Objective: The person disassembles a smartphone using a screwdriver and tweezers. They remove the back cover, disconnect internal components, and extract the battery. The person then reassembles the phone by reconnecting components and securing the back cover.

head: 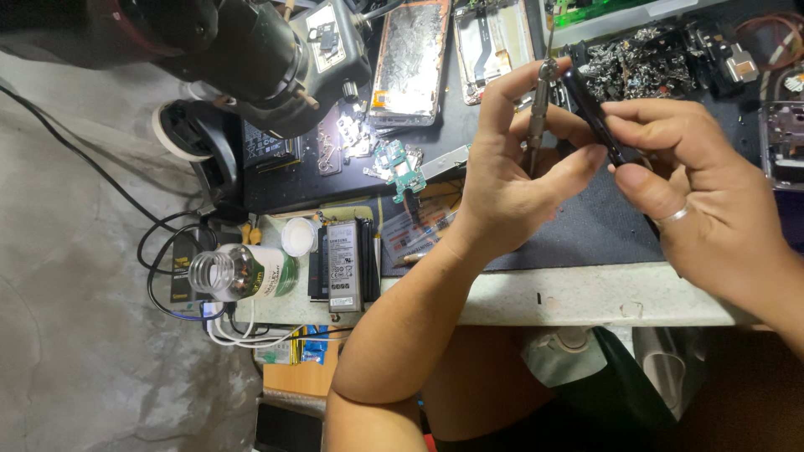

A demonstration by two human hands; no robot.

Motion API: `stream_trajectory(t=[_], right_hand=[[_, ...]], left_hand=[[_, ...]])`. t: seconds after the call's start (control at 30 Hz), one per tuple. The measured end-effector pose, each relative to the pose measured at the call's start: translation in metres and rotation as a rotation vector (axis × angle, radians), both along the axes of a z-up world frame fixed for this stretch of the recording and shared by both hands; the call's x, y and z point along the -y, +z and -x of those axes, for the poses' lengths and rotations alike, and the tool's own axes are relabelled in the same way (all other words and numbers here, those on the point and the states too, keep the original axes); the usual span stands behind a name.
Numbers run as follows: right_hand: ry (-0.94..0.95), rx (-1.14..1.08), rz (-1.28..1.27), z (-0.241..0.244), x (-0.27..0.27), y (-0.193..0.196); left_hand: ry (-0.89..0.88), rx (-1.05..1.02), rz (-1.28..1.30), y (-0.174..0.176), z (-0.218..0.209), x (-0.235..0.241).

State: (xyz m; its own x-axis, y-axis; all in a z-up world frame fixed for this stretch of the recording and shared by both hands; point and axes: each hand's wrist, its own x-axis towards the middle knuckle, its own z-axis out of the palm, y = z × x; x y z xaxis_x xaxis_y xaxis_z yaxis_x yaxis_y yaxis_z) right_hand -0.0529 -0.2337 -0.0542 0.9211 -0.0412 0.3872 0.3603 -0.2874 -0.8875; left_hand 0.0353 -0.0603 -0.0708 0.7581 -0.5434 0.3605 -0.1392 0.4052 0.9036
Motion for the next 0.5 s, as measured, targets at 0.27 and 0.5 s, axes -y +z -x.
stream_trajectory(t=[0.27, 0.5], right_hand=[[-0.054, 0.063, 0.081, 0.0011, -0.0067, 0.0061], [-0.027, 0.035, 0.069, 0.0028, -0.0048, 0.0019]], left_hand=[[0.166, -0.016, -0.139, 0.0069, 0.0037, 0.0014], [0.182, 0.08, -0.034, 0.0026, 0.0042, 0.0017]])
